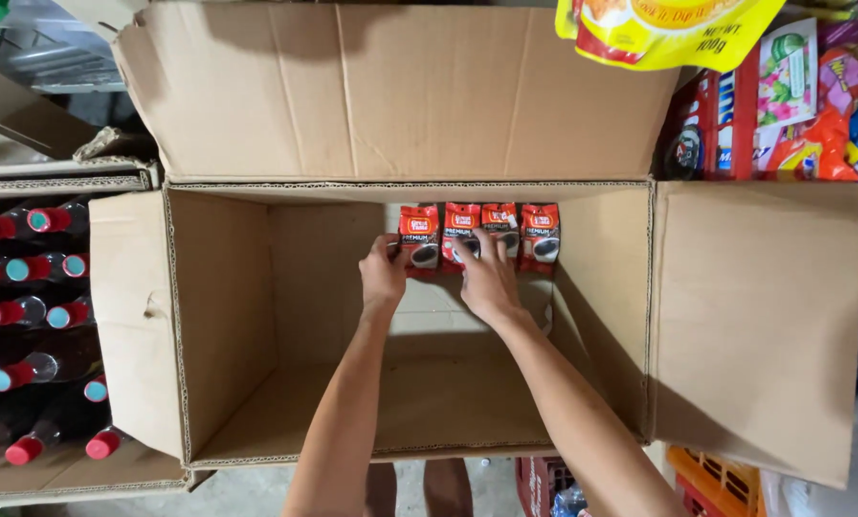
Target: Picking various grocery items from shelves and packing them into a cardboard box.
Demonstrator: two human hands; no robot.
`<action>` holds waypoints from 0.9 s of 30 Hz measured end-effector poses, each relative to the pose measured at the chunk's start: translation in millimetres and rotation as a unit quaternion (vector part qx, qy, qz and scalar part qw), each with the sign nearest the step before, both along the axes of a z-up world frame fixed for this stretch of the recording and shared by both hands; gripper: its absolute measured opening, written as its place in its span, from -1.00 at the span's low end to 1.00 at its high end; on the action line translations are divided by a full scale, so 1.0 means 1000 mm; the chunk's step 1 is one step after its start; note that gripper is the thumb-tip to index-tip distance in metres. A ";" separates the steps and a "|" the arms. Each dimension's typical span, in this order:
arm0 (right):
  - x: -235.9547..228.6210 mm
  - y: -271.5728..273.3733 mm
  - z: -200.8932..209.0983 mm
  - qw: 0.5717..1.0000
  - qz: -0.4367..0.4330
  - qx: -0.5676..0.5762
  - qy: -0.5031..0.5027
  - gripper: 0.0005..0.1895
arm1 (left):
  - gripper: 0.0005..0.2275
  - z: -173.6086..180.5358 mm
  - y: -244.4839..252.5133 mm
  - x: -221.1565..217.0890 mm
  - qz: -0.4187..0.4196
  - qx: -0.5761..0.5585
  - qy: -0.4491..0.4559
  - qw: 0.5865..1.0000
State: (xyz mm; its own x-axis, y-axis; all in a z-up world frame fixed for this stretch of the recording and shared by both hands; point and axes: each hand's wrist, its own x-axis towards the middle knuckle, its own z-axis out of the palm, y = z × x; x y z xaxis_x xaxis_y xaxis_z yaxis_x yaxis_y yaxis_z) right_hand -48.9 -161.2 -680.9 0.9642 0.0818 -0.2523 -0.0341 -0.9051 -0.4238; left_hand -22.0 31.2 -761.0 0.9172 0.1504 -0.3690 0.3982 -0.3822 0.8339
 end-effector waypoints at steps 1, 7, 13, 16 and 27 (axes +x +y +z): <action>0.000 -0.001 -0.004 1.000 0.001 0.000 -0.001 -0.35 | -0.78 -0.002 -0.001 0.001 0.001 0.000 -0.001 1.000; 0.004 0.000 0.004 0.991 -0.005 -0.063 0.122 -0.12 | -0.77 -0.018 -0.012 0.004 -0.005 0.012 -0.061 0.998; 0.000 -0.006 -0.009 0.988 0.009 -0.046 0.147 0.01 | -0.70 -0.023 -0.010 0.002 -0.032 0.109 -0.110 0.987; -0.001 -0.008 -0.005 0.991 0.016 -0.046 0.127 -0.02 | -0.70 -0.017 -0.012 0.004 -0.030 0.088 -0.071 0.993; -0.008 -0.010 0.004 0.990 0.051 -0.111 0.070 -0.02 | -0.54 0.031 -0.014 0.001 -0.095 0.154 -0.081 0.980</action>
